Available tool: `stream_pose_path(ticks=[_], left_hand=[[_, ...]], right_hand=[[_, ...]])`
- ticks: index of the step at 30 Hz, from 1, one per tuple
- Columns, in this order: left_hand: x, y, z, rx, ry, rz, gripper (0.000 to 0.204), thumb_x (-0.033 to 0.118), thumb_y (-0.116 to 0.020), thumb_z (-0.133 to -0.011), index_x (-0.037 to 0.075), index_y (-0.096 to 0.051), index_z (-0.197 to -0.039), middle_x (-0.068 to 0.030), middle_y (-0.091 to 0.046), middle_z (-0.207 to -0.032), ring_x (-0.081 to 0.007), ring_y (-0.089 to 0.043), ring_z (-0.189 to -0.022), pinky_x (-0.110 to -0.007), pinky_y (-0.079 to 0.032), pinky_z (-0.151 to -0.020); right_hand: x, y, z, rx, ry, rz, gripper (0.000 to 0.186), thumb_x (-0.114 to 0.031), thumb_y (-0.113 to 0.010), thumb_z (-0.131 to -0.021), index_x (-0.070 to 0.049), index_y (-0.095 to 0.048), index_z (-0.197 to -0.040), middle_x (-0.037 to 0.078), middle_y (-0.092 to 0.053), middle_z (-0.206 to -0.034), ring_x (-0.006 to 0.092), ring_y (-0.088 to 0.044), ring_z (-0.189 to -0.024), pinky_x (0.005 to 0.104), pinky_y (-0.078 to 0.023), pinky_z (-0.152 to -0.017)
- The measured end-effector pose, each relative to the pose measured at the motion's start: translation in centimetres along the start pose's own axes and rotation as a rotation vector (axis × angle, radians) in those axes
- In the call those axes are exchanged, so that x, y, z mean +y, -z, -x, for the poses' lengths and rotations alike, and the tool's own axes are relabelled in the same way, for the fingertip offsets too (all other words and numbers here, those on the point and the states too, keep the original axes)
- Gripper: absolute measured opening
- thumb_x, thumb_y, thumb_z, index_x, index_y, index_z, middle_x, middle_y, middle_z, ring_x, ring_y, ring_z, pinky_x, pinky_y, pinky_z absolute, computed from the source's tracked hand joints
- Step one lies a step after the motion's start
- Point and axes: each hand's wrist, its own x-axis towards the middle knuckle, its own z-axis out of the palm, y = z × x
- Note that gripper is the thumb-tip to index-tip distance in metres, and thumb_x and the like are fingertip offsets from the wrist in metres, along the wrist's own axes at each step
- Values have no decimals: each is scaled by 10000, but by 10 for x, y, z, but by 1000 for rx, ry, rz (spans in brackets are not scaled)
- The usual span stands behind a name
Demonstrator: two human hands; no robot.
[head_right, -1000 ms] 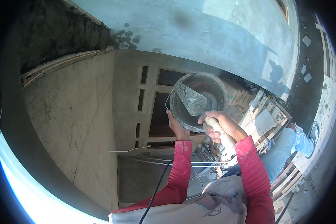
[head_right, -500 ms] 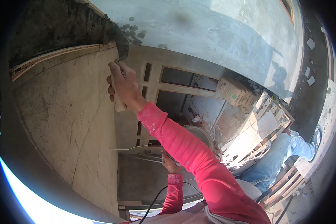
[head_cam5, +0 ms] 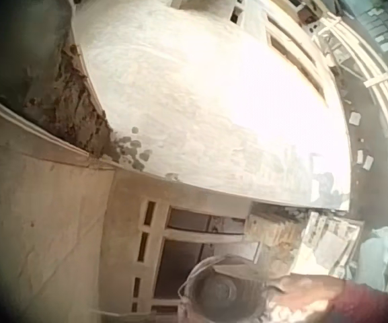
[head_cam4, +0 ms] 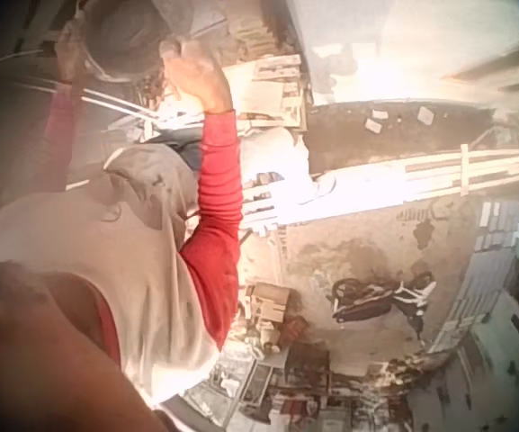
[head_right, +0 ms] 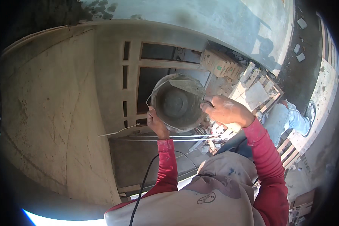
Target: The person applies plaster to the upper edge of an interior wall using a trowel and a bucket of mixture. The person repeatedly scoops mixture from the bucket and spreads it onto the wall surface while standing on a wooden scaffold.
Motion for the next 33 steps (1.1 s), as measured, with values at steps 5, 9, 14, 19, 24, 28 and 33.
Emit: stream_pose_path(ticks=[5,9,14,19,24,28,33], left_hand=[[42,-44,-21,-196,-394,-62,462,218,-616,-988,49,-349,-650,10,-424,-656,-87,-352,-655,-343,-439,-845],[69,-85,-1,-339,-615,17,426,148,-640,-948,22,-363,-650,-141,-707,-858,-168,-627,-793,-562,-258,-1171],[82,-107,17,-400,-500,61,403,133,-662,-934,-16,-416,-652,-209,-723,-1072,-223,-682,-937,-365,-478,-899],[107,-124,8,-484,-619,29,391,142,-676,-930,-33,-450,-663,-197,-725,-1080,-160,-646,-826,-284,-490,-748],[123,-154,19,-446,-578,151,439,157,-686,-931,-7,-398,-644,-228,-722,-1038,-182,-648,-820,-289,-490,-734],[127,-169,37,-502,-636,186,475,159,-684,-936,8,-355,-628,-238,-721,-1008,-235,-696,-919,-309,-506,-785],[117,-178,45,-617,-725,278,383,191,-659,-964,-13,-493,-686,-75,-705,-876,-55,-435,-660,-215,-333,-580]], right_hand=[[51,-13,-2,326,233,610,322,-244,-463,-978,58,-567,-1016,286,-624,-814,420,-647,-819,471,-496,-780],[49,-3,2,420,20,643,207,-174,-543,-875,-17,-675,-849,188,-641,-920,371,-622,-927,433,-524,-811],[139,-8,5,429,376,414,222,-163,-615,-767,19,-601,-893,170,-605,-807,358,-594,-910,448,-502,-777],[79,-4,35,671,-58,488,322,-217,-447,-1001,86,-538,-940,274,-596,-687,447,-620,-746,537,-476,-702],[47,5,42,874,-42,657,337,-228,-457,-1009,92,-538,-946,290,-607,-662,481,-619,-661,562,-473,-627],[98,14,35,773,183,803,281,-229,-574,-907,51,-565,-918,253,-617,-799,434,-616,-654,501,-521,-649],[90,9,47,283,-384,-807,319,-381,-535,-987,-64,-532,-1013,85,-563,-787,197,-554,-537,397,-517,-514]])
